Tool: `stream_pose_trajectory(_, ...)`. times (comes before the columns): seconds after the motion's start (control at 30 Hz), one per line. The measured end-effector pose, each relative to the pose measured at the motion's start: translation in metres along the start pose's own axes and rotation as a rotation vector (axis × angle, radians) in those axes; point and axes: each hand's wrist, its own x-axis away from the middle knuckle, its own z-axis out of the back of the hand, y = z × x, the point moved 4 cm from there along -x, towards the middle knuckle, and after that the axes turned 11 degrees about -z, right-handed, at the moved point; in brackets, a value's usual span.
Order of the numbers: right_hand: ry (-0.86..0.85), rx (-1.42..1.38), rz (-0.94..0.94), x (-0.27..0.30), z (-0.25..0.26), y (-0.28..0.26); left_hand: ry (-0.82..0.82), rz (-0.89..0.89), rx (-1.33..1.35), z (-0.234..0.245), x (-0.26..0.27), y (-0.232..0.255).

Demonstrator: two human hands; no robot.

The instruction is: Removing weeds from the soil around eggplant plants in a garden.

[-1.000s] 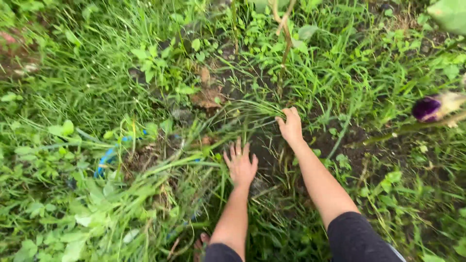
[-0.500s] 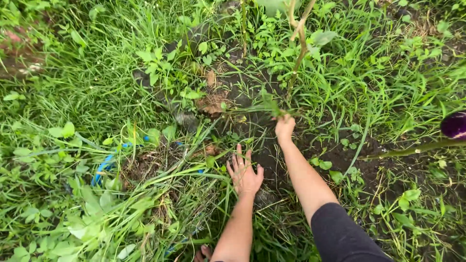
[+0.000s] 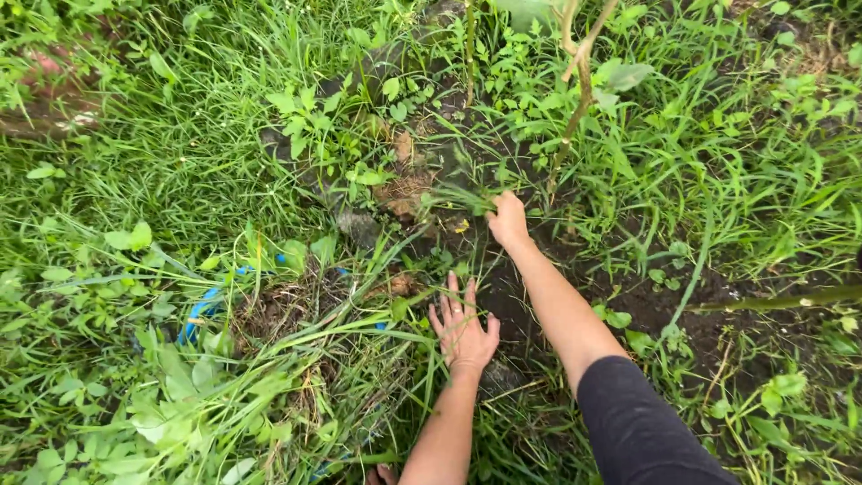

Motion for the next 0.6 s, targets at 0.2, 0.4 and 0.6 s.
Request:
stream_pose_trajectory(0.2,-0.056,0.070,-0.024,0.001,0.001,-0.015,-0.054,0.016,0.005,-0.009,-0.002,-0.002)
stream_pose_trajectory(0.4,0.116,-0.155,-0.033,-0.007,0.001,-0.025,-0.027,0.001,-0.018,-0.007,-0.003,-0.008)
stream_pose_trajectory(0.6,0.094,-0.046,-0.143,0.045,0.114,-0.028,-0.110,0.006,-0.054,-0.023,-0.006,-0.009)
